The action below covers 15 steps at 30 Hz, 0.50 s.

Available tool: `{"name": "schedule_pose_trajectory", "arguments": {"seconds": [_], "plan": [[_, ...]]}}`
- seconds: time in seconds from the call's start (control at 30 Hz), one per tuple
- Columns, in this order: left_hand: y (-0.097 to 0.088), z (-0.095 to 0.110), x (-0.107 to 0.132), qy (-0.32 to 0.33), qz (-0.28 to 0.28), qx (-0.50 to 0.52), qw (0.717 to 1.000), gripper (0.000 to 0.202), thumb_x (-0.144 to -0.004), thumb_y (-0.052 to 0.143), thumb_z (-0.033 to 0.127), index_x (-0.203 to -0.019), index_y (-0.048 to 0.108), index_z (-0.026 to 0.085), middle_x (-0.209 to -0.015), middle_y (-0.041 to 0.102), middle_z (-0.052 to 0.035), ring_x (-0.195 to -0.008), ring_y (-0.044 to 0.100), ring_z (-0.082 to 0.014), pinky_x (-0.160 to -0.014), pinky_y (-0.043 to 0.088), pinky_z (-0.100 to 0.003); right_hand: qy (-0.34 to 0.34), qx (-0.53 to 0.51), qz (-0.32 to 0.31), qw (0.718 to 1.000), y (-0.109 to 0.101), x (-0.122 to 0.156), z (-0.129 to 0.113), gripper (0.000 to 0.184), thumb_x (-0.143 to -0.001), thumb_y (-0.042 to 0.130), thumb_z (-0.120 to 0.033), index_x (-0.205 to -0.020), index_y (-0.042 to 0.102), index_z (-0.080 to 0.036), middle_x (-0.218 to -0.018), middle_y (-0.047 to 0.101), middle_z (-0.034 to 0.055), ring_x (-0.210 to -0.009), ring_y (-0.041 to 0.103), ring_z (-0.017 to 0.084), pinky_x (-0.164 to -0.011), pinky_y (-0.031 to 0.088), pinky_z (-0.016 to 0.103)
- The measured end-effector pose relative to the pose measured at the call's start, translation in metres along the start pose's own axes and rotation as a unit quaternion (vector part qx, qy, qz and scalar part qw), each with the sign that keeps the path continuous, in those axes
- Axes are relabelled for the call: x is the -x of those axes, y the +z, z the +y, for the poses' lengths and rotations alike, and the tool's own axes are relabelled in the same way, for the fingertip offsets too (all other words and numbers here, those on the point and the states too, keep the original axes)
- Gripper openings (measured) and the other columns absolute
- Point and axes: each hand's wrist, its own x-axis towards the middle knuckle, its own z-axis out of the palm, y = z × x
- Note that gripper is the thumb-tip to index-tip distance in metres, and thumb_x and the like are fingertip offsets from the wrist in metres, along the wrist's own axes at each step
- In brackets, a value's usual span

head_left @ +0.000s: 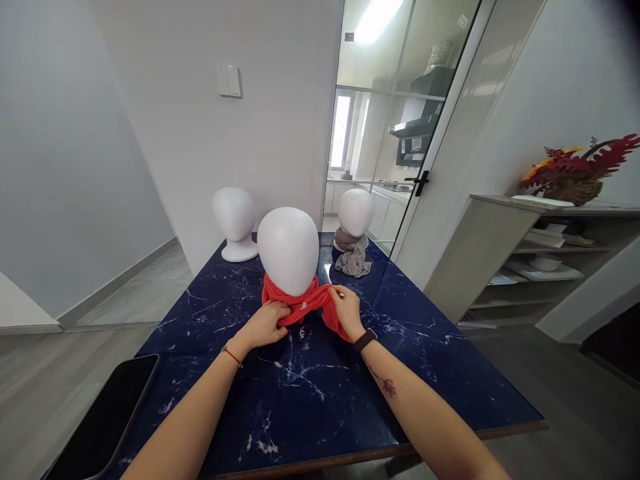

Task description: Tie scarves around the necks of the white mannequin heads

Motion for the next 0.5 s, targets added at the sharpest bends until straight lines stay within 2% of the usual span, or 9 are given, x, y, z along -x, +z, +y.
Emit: {"name": "schedule_pose_trajectory", "arguments": {"seconds": [0.03,0.1,0.2,0.27,0.37,0.5], "plan": [[-0.001,-0.001,0.0,-0.002,-0.005,0.004,1.0,0.008,-0.071,0.05,0.015,-0.068,0.056,0.02,-0.071,0.06,-0.0013,-0.07,0.055,-0.0165,-0.071,0.043,-0.028,0.042,-0.066,0.042,0.996,-0.002,-0.006,0.007,0.028,-0.076,0.055,-0.041,-0.079,0.069,-0.017,-0.081,0.07,0.0044,-0.072,0.06,0.016,-0.067,0.045,0.025],[-0.002,-0.003,0.0,-0.01,-0.015,0.016,1.0,0.023,-0.081,0.044,0.023,-0.06,0.053,0.02,-0.06,0.056,0.0008,-0.057,0.05,-0.0138,-0.065,0.041,-0.028,0.122,-0.175,0.106,0.971,-0.005,-0.016,0.02,0.03,-0.067,0.061,-0.042,-0.075,0.068,-0.014,-0.073,0.068,0.0042,-0.066,0.058,0.016,-0.057,0.044,0.023],[-0.001,-0.01,0.001,-0.037,0.0,0.017,0.999,0.046,-0.091,0.029,0.027,-0.05,0.049,0.019,-0.051,0.054,0.0013,-0.05,0.047,-0.0119,-0.072,0.041,-0.03,0.187,-0.254,0.159,0.936,-0.009,-0.028,0.036,0.029,-0.063,0.061,-0.041,-0.075,0.064,-0.014,-0.066,0.065,0.0025,-0.058,0.057,0.014,-0.045,0.038,0.02],[0.0,-0.018,0.002,-0.056,0.012,-0.015,0.998,0.049,-0.091,0.029,0.027,-0.046,0.049,0.019,-0.05,0.057,0.0005,-0.05,0.049,-0.0122,-0.08,0.04,-0.034,0.199,-0.27,0.187,0.923,-0.014,-0.034,0.044,0.026,-0.064,0.057,-0.039,-0.075,0.06,-0.015,-0.065,0.063,0.0007,-0.057,0.058,0.012,-0.045,0.039,0.018],[0.0,-0.033,0.006,-0.104,0.03,-0.086,0.99,0.043,-0.085,0.038,0.027,-0.047,0.054,0.019,-0.055,0.063,-0.0024,-0.055,0.055,-0.0147,-0.085,0.038,-0.038,0.201,-0.29,0.228,0.908,-0.026,-0.044,0.051,0.019,-0.067,0.052,-0.035,-0.075,0.054,-0.018,-0.066,0.061,-0.0017,-0.059,0.058,0.01,-0.052,0.045,0.019],[-0.001,-0.05,0.012,-0.197,0.101,-0.132,0.966,0.036,-0.084,0.036,0.024,-0.059,0.061,0.017,-0.079,0.069,-0.011,-0.079,0.062,-0.0228,-0.092,0.034,-0.046,0.173,-0.291,0.259,0.905,-0.041,-0.054,0.054,0.017,-0.071,0.047,-0.033,-0.076,0.051,-0.018,-0.069,0.059,-0.0015,-0.063,0.058,0.011,-0.061,0.049,0.024]]}}
